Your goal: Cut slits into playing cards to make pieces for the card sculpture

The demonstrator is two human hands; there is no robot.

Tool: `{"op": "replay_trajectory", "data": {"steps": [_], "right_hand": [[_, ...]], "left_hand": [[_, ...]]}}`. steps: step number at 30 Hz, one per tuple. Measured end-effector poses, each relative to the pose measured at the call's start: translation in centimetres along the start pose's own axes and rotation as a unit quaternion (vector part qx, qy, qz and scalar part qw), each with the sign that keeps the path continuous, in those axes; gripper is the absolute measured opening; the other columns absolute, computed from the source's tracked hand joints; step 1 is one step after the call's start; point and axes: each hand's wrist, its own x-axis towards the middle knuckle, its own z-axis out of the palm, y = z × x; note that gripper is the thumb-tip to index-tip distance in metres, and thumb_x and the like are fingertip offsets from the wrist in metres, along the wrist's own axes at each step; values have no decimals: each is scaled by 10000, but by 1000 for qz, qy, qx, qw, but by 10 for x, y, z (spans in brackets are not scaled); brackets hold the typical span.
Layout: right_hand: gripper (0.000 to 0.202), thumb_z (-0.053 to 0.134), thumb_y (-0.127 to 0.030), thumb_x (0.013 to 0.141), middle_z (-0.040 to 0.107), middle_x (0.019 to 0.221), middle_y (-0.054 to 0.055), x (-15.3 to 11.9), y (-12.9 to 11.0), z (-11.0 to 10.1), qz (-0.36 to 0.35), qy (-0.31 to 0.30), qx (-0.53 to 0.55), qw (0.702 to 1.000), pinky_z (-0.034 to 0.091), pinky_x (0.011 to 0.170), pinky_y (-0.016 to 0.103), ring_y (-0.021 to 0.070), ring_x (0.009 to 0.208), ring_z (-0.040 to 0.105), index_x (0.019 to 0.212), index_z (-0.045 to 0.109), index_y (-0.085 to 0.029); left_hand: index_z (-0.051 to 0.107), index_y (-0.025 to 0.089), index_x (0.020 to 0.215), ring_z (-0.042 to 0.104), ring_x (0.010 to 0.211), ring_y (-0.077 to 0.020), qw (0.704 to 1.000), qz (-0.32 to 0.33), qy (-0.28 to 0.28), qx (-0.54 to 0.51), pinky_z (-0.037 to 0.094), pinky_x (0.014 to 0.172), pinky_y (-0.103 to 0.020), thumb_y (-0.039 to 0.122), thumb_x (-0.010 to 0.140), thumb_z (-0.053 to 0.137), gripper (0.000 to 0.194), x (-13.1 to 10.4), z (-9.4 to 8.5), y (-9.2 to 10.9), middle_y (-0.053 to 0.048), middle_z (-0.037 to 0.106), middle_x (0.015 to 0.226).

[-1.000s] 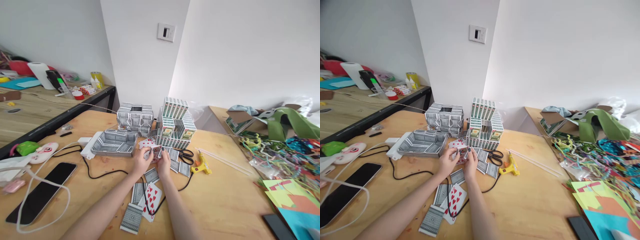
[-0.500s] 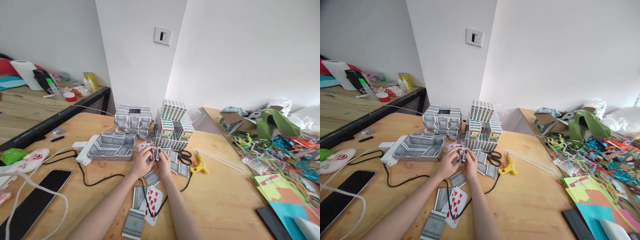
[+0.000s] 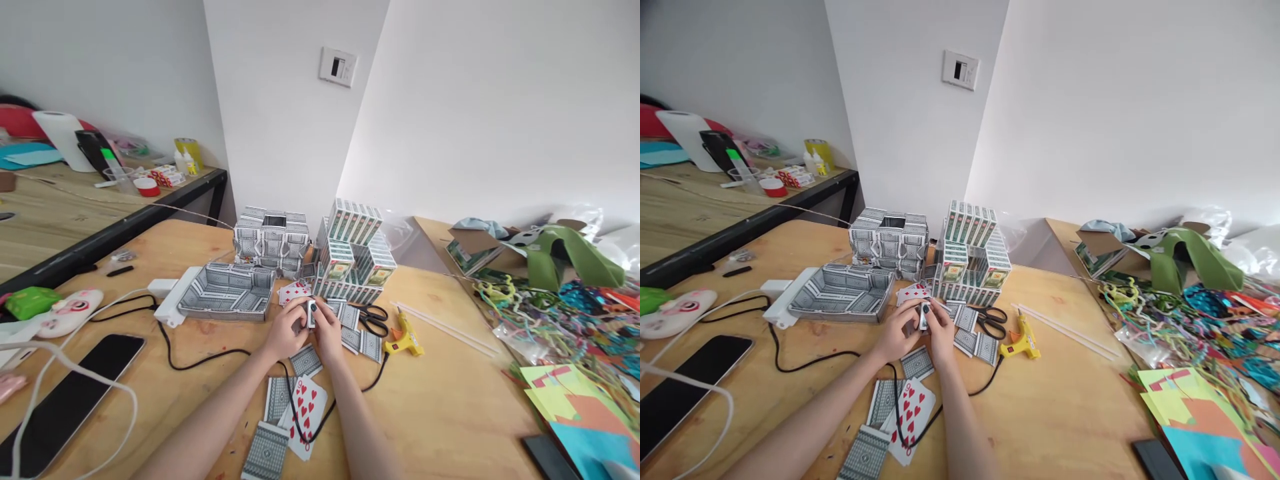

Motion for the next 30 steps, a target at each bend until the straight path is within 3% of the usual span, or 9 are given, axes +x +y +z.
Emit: {"op": "replay_trajectory", "data": {"steps": [14,21,30], "right_hand": [[461,649,-392,654,649,1046,80,0,3,-1,-19,32,-49,998,489,733,328,235,919,599,1063,617,-182],[409,650,-340,669,634,1066,67,-2,-1,1,-31,1,-42,999,456,831,327,214,968,581,1044,608,-183],[443,665,-365,656,628,1081,63,-4,-7,2,-8,-19,-26,999,462,836,338,219,968,581,1060,605,-195]], "left_hand": [[404,200,656,482,1117,-215,999,4,16,30,422,894,-354,19,592,473,204,-3,-2,2,-83,523,1184],[416,199,623,497,1106,-211,996,-2,17,90,437,890,-354,31,613,480,181,-2,1,2,-82,531,1193],[417,204,625,488,1132,-220,995,1,38,92,418,921,-385,28,600,481,188,-2,3,3,-81,552,1193]]}}
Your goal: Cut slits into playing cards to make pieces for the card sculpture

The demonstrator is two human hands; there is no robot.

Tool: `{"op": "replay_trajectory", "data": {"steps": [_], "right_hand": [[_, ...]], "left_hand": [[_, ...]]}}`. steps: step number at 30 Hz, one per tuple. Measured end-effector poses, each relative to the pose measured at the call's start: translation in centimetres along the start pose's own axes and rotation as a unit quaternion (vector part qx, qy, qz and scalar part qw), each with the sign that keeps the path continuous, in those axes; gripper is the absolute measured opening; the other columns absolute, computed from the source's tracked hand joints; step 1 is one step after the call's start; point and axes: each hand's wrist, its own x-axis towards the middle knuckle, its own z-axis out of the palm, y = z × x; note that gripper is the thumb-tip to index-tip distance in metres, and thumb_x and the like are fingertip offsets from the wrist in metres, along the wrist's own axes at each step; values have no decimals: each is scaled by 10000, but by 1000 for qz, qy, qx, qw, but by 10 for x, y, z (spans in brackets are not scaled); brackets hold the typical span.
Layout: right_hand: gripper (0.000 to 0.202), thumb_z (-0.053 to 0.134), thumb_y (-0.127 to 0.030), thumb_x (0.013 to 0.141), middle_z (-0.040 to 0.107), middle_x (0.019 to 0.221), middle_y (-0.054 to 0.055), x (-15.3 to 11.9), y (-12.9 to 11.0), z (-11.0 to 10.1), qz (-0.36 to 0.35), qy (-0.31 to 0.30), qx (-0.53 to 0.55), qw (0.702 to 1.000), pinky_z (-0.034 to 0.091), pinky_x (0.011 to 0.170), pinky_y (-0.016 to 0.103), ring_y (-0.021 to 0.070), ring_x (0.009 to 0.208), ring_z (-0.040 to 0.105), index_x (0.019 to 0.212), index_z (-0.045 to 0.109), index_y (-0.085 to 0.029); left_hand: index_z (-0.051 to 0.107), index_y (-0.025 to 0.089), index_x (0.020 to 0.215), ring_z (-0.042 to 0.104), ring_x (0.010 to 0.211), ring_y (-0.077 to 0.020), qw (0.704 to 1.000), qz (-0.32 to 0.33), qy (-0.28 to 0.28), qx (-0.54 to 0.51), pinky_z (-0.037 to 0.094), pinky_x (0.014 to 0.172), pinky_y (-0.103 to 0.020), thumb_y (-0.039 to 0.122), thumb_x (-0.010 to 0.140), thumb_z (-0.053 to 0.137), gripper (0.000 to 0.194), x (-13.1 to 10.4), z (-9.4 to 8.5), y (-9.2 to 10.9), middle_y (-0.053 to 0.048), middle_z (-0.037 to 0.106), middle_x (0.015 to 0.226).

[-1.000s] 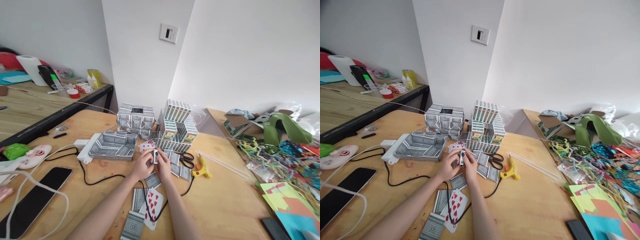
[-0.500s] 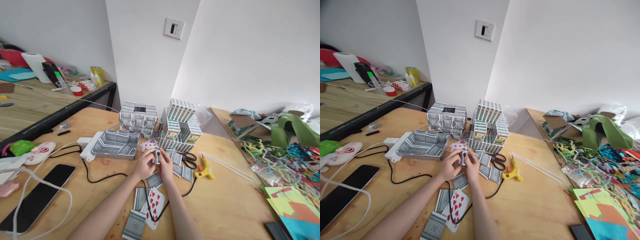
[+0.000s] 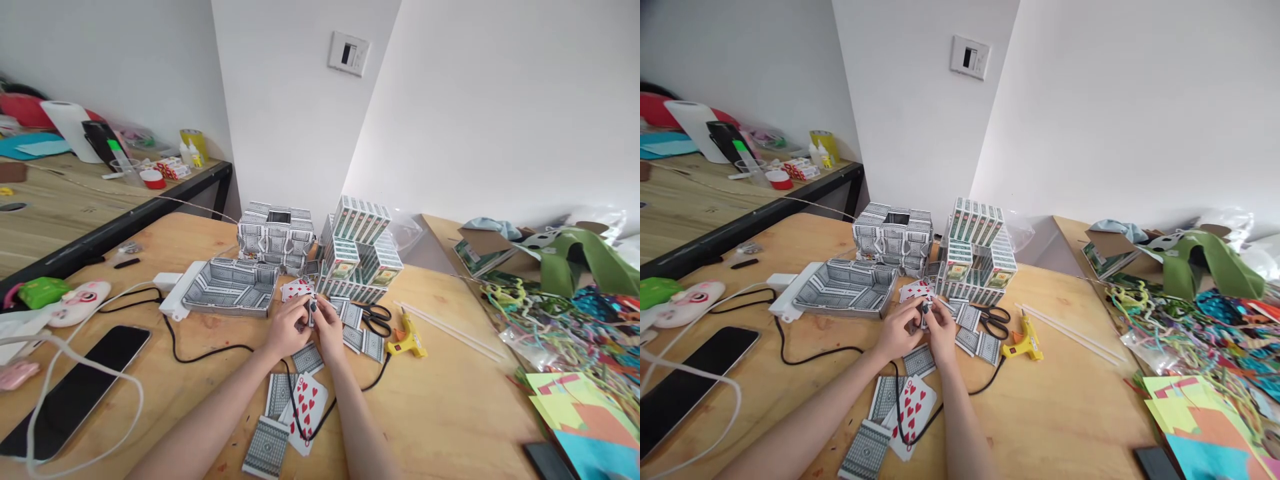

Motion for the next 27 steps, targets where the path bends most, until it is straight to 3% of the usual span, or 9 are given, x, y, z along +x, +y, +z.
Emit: {"op": "replay_trajectory", "data": {"steps": [12,19,27], "right_hand": [[406,681,-390,631,662,969,50,-1,0,0,10,-37,21,999,480,774,334,191,841,606,980,614,-195],[323,680,-328,659,656,801,1,-4,-2,2,55,-69,110,990,491,654,282,133,647,597,942,570,-220],[408,686,-373,634,651,812,14,-5,-4,0,28,-38,62,997,485,687,313,167,708,611,986,544,-224]], "left_hand": [[437,208,622,520,1098,-232,999,0,-19,-40,441,870,-375,52,607,484,163,0,-3,3,-66,565,1186],[397,205,609,529,1090,-218,996,5,-53,-74,449,838,-340,47,619,471,175,0,-4,0,-81,551,1206],[452,196,693,474,1149,-255,987,18,-105,-122,406,902,-395,72,637,478,138,4,-15,4,-126,505,1248]]}}
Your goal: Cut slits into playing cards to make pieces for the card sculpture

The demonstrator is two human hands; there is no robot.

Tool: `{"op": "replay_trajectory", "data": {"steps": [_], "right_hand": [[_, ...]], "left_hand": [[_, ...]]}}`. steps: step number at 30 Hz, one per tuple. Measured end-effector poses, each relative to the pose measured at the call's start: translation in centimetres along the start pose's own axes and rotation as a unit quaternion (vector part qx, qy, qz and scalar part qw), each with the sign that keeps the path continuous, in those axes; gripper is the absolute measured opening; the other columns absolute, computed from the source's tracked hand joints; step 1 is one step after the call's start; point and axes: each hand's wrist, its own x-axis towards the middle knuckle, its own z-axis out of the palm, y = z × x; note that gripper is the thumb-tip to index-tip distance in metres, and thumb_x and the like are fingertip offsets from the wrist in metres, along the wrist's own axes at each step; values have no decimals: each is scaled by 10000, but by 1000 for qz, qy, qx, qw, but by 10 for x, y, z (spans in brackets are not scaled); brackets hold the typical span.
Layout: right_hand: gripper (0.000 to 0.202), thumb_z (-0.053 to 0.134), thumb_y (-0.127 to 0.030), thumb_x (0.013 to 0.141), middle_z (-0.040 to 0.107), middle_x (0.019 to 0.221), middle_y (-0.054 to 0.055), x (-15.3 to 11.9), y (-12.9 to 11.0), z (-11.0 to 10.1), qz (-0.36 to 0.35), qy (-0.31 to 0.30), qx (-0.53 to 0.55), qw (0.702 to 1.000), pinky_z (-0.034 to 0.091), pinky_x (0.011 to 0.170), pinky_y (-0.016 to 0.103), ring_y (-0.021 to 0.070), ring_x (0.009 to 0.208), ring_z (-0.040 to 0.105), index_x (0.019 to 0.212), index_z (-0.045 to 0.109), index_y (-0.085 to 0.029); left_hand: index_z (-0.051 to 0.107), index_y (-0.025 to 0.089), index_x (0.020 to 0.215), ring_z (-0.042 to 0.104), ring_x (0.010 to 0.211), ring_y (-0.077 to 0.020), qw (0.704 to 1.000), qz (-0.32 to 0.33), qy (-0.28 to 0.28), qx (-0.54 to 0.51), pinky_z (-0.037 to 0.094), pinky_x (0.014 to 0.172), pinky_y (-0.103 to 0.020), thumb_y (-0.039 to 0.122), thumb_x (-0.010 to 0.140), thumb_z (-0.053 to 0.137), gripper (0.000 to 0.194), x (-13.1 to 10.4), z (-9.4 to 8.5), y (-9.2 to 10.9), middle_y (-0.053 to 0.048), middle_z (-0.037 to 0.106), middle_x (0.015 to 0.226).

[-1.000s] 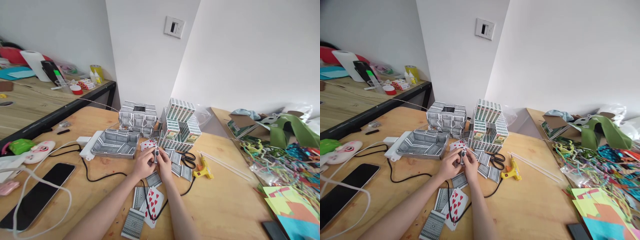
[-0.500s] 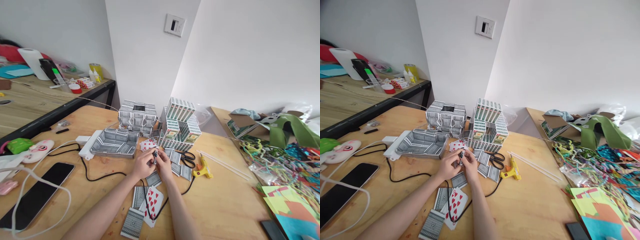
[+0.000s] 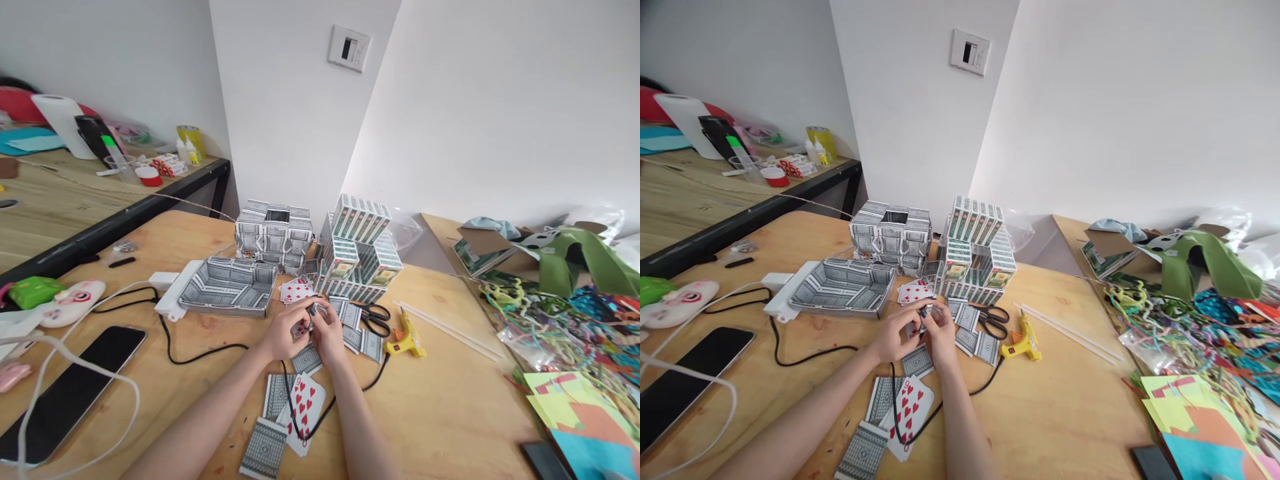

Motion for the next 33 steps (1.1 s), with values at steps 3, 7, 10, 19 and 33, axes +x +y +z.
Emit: {"op": "replay_trajectory", "data": {"steps": [3,7,10,19,33], "right_hand": [[454,695,-336,633,642,852,24,1,0,-1,-28,-1,-7,1000,480,722,322,176,769,613,1032,507,-228],[584,730,-262,591,616,920,28,2,0,-2,-96,17,-55,994,457,803,342,184,864,592,1104,454,-236],[656,739,-227,571,589,960,33,2,1,-4,-129,40,-96,986,454,793,332,184,874,578,1149,429,-239],[649,725,-227,594,529,1155,81,-3,7,-4,-152,1,-133,979,426,880,375,228,1032,533,1178,442,-237],[569,668,-348,668,618,1073,107,9,6,-14,-108,53,-119,986,458,858,414,229,984,581,1183,500,-172]], "left_hand": [[440,191,695,446,1170,-271,998,-7,-8,-58,387,920,-421,122,675,475,80,0,-2,-1,-132,486,1267],[451,183,694,443,1159,-248,990,-46,65,-113,344,965,-427,212,789,417,105,1,1,-10,-114,502,1236],[434,182,686,522,1016,-218,972,-107,150,-149,420,872,-390,259,786,450,127,2,5,-19,-85,564,1056],[400,233,970,609,713,-146,836,-305,-28,-455,490,547,-260,344,760,538,274,8,0,-21,-34,598,958],[422,201,1093,536,1082,-228,872,-258,137,-393,454,903,-404,231,682,656,474,9,10,-39,-107,529,1190]]}}
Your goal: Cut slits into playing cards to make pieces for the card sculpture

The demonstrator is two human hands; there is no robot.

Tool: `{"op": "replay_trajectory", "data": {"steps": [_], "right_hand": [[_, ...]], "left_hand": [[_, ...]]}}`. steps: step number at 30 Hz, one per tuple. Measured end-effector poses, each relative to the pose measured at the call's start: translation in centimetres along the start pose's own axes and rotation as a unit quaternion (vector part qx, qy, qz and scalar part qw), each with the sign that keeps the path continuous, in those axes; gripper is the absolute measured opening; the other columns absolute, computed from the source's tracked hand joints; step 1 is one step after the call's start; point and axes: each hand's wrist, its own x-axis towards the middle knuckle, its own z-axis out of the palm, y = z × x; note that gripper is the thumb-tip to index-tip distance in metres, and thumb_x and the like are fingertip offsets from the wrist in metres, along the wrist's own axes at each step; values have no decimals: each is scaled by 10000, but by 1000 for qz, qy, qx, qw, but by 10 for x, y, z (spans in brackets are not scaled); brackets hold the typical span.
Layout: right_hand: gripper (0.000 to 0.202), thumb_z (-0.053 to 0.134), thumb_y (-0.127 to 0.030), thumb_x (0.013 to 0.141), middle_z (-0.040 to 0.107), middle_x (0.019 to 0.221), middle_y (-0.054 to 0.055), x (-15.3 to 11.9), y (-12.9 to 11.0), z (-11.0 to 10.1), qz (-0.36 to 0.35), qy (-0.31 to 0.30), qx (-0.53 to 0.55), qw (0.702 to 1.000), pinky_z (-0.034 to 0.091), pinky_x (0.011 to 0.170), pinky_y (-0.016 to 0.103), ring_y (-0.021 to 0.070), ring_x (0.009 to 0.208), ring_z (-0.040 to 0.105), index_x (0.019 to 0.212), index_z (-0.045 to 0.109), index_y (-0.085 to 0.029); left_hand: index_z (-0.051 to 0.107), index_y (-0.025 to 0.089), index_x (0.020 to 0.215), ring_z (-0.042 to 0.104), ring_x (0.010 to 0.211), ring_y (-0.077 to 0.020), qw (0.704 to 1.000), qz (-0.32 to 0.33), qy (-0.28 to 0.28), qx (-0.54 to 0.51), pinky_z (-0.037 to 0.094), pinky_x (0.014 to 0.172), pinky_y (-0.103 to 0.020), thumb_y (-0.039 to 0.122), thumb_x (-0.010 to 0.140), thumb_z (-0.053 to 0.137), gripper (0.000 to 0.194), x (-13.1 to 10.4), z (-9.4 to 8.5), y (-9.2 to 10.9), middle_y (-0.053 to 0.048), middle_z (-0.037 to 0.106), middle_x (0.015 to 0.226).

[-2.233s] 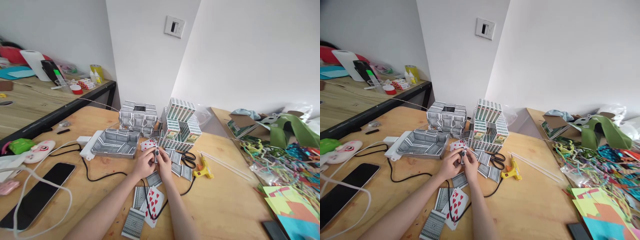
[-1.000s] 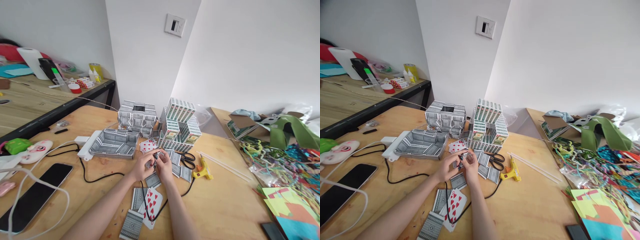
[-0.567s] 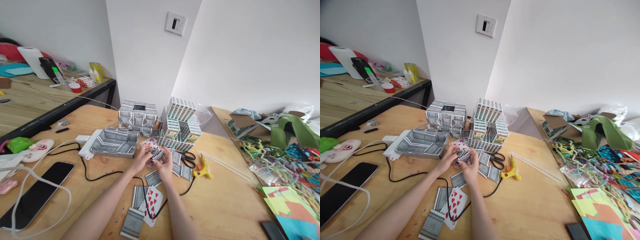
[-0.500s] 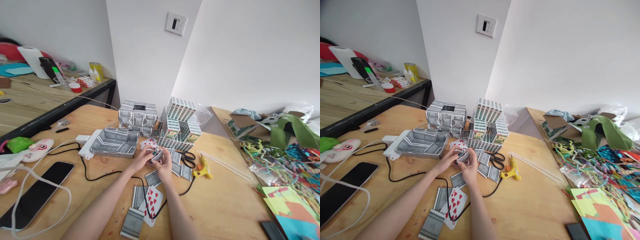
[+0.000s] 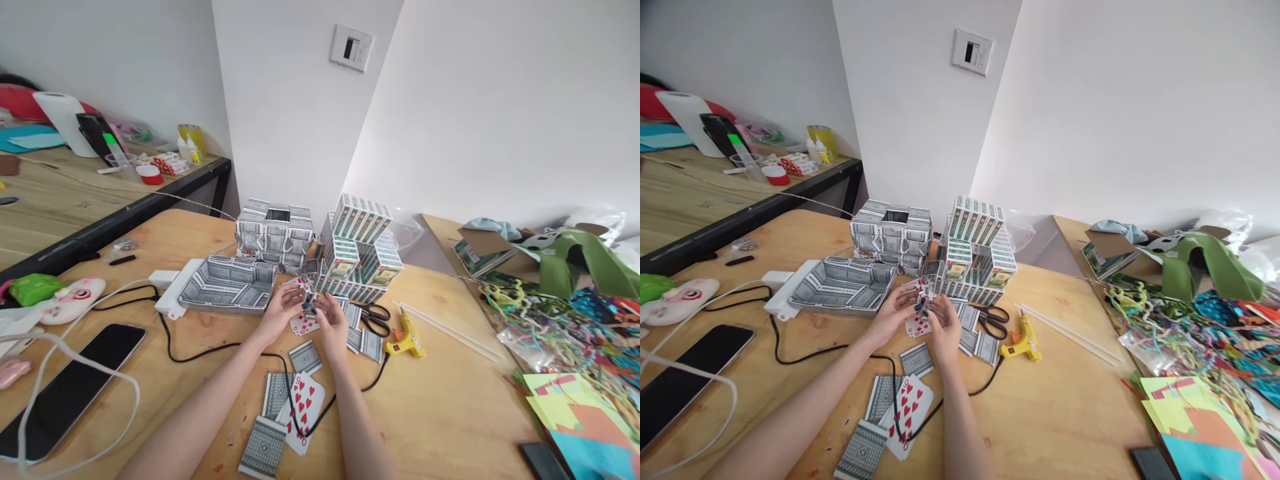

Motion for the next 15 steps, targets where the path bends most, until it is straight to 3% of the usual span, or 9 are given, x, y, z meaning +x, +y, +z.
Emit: {"op": "replay_trajectory", "data": {"steps": [4,10,15], "right_hand": [[517,593,-405,722,664,970,84,0,-1,0,39,21,4,999,490,792,389,216,883,612,1176,525,-167],[447,606,-392,706,637,1084,88,1,0,-2,55,20,-18,998,487,802,365,236,946,595,1083,607,-151],[428,591,-439,690,690,930,71,4,1,-3,88,19,-37,995,527,667,337,233,795,632,980,661,-131]], "left_hand": [[407,213,1143,455,1177,-227,988,84,-5,128,419,959,-411,150,667,640,534,-3,5,-8,-104,468,1254],[360,228,1242,430,1198,-234,971,117,-24,207,480,892,-376,127,703,597,597,-8,8,-10,-115,440,1285],[393,244,1259,447,1181,-232,944,156,-41,289,467,910,-387,125,722,572,579,-8,5,-8,-96,440,1298]]}}
